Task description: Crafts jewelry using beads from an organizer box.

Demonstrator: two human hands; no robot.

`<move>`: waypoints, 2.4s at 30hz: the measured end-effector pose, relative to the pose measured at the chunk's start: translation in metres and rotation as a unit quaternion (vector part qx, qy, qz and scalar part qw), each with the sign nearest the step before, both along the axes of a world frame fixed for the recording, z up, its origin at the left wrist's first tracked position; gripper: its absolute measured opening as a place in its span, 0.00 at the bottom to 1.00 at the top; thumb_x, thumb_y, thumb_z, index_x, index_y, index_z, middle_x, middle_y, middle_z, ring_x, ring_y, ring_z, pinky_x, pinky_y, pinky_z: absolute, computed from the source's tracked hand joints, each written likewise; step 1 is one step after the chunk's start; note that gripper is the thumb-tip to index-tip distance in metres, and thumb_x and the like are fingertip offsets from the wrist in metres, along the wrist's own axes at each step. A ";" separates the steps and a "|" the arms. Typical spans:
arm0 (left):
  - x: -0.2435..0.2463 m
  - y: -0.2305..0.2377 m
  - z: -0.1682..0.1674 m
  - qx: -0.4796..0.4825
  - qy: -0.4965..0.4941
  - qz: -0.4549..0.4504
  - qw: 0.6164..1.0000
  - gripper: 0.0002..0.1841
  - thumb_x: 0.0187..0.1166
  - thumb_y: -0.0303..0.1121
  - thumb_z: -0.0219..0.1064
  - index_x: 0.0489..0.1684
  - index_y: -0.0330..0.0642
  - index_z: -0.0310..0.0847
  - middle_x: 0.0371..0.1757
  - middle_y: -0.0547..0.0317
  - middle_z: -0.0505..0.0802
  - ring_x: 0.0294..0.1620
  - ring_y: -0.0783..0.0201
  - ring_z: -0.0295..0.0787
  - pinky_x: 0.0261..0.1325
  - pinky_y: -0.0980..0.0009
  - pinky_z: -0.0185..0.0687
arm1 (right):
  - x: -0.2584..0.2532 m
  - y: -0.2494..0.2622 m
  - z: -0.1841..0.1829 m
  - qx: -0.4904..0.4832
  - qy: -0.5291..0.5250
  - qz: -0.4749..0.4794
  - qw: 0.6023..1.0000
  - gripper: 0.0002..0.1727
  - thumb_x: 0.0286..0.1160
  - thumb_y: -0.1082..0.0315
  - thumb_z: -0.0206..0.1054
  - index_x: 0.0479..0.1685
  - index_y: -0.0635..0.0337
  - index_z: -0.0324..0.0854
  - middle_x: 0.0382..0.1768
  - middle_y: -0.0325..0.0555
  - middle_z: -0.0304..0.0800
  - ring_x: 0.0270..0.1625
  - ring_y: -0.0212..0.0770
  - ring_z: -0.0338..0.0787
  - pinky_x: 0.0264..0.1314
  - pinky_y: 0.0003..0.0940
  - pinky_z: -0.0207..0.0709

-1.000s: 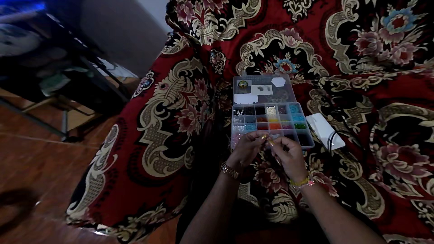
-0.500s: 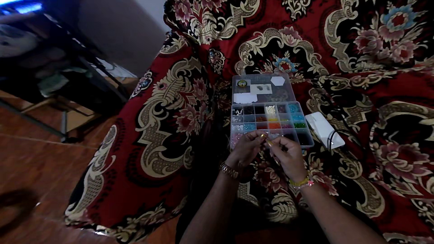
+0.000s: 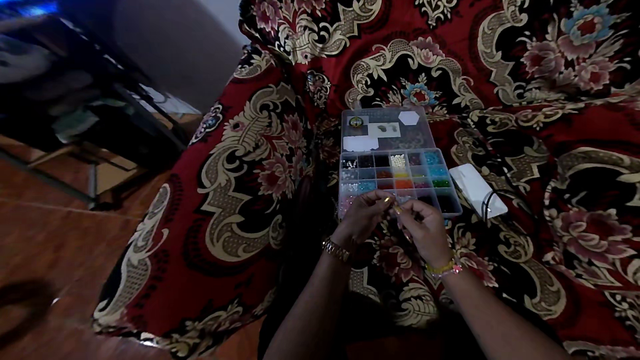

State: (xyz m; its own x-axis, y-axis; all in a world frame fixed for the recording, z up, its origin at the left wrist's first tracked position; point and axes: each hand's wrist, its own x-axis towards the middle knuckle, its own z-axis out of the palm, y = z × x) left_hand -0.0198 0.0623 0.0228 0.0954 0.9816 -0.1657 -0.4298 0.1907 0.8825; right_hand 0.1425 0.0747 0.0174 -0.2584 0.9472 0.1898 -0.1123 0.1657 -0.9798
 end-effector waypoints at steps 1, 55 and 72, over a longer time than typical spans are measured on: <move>0.000 0.000 0.000 0.001 -0.004 0.000 1.000 0.09 0.83 0.25 0.60 0.39 0.44 0.87 0.37 0.65 0.93 0.37 0.72 0.89 0.45 0.73 0.87 | 0.000 0.000 0.001 -0.002 -0.002 0.000 1.000 0.07 0.72 0.71 0.65 0.28 0.57 0.85 0.17 0.26 0.80 0.17 0.18 0.75 0.19 0.14 0.70; -0.015 0.002 0.000 0.125 0.154 0.020 0.980 0.06 0.73 0.22 0.68 0.31 0.40 0.92 0.51 0.63 0.93 0.54 0.73 0.88 0.57 0.73 0.84 | 0.001 0.003 0.005 -0.090 0.006 0.079 0.993 0.12 0.81 0.73 0.59 0.55 0.68 0.81 0.27 0.35 0.89 0.16 0.23 0.77 0.16 0.17 0.73; -0.027 0.003 0.005 0.146 0.380 0.114 0.906 0.05 0.77 0.30 0.71 0.39 0.41 0.93 0.48 0.61 0.94 0.50 0.70 0.88 0.50 0.72 0.84 | 0.003 0.002 0.003 0.010 0.006 0.046 0.999 0.09 0.80 0.74 0.61 0.45 0.67 0.88 0.33 0.35 0.94 0.19 0.20 0.80 0.20 0.16 0.77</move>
State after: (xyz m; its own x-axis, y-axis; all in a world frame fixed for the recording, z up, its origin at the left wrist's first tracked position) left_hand -0.0468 0.0649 0.0281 -0.1472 0.9742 0.1713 0.3240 -0.1162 0.9389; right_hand 0.1455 0.0766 0.0206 -0.3427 0.9150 0.2126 -0.1390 0.1745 -0.9748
